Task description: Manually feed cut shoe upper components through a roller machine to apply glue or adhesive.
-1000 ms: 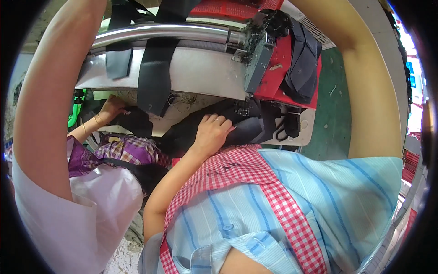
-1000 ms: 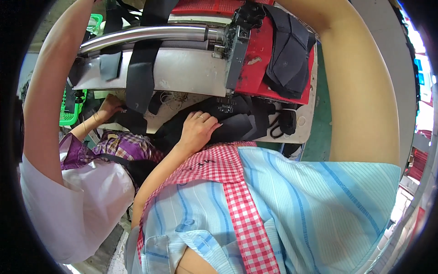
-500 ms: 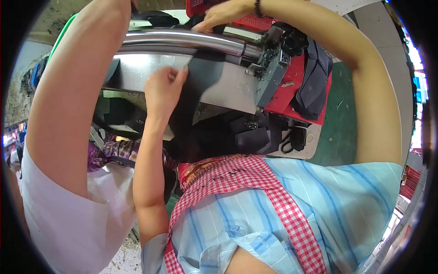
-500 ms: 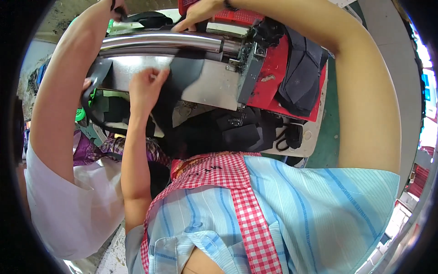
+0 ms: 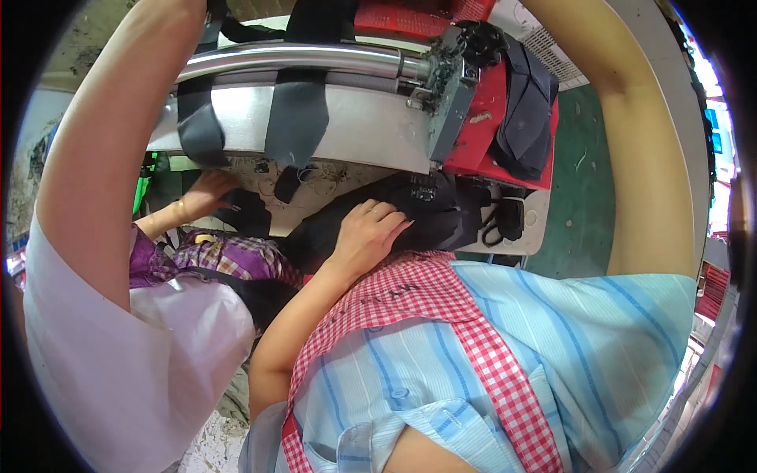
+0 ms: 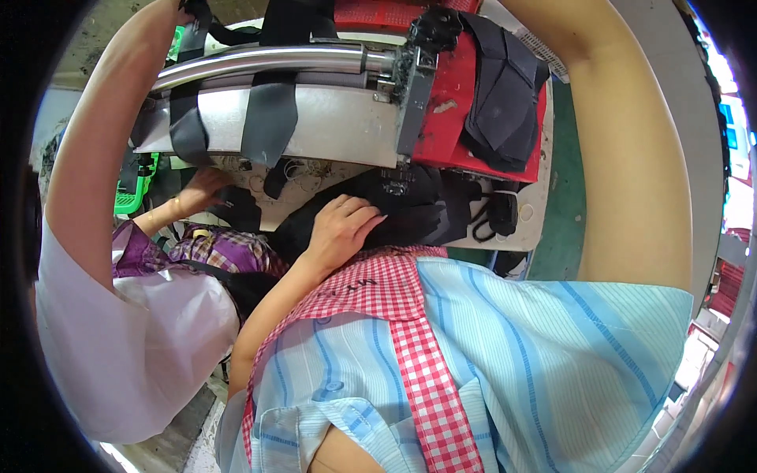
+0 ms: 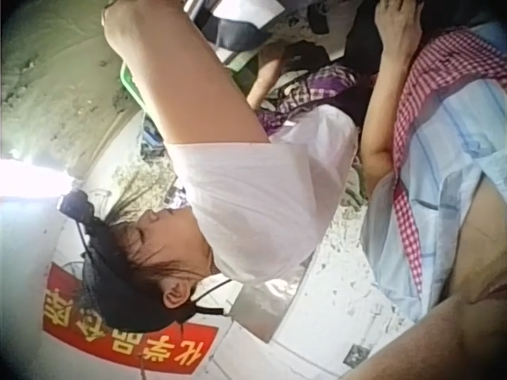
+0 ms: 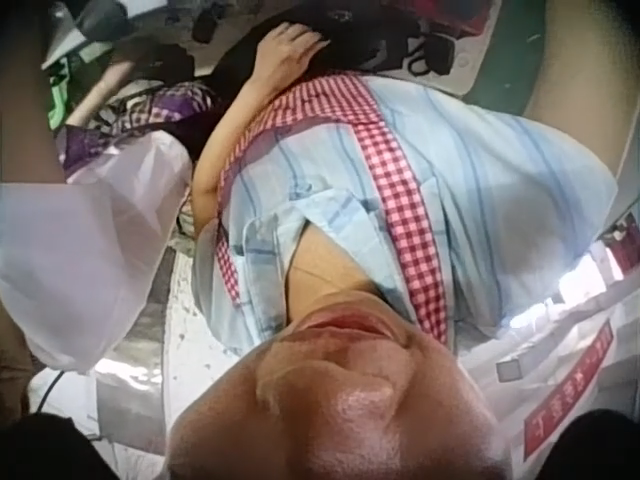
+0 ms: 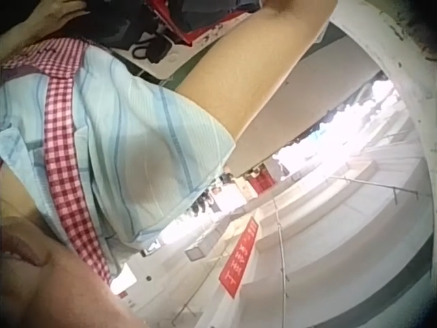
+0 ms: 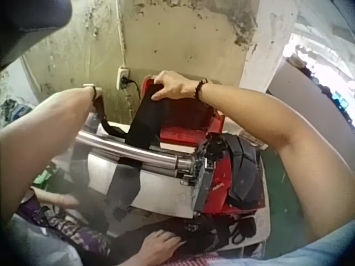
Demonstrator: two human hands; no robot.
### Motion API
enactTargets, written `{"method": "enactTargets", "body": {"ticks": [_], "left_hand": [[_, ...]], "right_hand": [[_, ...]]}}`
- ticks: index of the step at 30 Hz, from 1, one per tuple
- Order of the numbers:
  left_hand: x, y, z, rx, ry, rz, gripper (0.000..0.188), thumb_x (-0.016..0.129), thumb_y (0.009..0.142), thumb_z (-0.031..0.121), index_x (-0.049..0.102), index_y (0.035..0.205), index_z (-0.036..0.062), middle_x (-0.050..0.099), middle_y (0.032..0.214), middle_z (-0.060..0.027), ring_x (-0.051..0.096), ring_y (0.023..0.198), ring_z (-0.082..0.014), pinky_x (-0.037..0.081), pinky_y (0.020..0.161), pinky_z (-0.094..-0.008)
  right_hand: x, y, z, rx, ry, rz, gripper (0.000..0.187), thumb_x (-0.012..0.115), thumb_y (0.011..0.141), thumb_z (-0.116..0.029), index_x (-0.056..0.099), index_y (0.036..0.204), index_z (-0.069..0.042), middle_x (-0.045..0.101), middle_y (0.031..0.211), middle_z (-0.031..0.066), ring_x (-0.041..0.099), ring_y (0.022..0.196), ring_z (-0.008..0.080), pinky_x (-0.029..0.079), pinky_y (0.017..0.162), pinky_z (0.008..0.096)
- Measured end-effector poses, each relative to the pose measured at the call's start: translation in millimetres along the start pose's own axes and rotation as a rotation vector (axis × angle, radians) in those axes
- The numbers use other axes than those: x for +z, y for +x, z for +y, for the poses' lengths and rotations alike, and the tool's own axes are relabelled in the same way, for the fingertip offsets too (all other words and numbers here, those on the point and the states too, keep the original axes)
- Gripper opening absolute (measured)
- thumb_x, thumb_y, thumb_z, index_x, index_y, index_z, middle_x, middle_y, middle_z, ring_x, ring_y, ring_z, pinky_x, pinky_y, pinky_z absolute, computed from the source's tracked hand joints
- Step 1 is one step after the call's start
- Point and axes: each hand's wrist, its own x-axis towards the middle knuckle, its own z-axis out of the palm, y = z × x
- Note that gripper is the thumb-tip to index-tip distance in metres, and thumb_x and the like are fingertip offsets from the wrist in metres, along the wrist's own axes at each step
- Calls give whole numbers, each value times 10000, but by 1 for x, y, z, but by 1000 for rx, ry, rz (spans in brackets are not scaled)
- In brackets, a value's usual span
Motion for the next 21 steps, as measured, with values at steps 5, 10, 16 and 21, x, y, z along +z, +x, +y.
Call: {"method": "enactTargets", "body": {"ticks": [5, 10, 16, 21], "left_hand": [[-66, 16, 0, -401, -186, -64, 143, 671, 874, 132, 694, 942, 9, 668, 796, -169, 663, 694, -309, 504, 616, -335], [-72, 26, -4, -222, -135, 195, 154, 652, 892, 159, 663, 884, 5, 602, 676, -178, 588, 559, -314, 455, 543, -377], [-137, 64, -70, -874, -5, -80, 481, 665, 859, 365, 583, 678, -73, 476, 552, -235, 459, 450, -242, 397, 506, -407], [-123, 101, -54, -210, 717, 566, 281, 709, 840, 288, 617, 803, 25, 639, 767, -116, 602, 711, -331, 441, 631, -427]], "right_hand": [[-3, -8, -4, 98, 91, 205, 91, 617, 804, -107, 645, 857, -39, 673, 969, 198, 616, 969, 420, 496, 792, 454], [10, -15, -32, 98, 28, -463, 221, 509, 806, -182, 683, 871, -63, 672, 857, 178, 629, 801, 314, 494, 763, 419], [30, -22, -90, 215, 479, -1048, 1000, 407, 799, -821, 517, 1336, 16, 419, 1452, 206, 379, 1346, 356, 311, 1100, 483], [27, -21, -113, 342, 225, -1134, 1026, 499, 719, -847, 562, 1295, 0, 368, 1479, 217, 332, 1371, 373, 302, 1094, 497]]}}
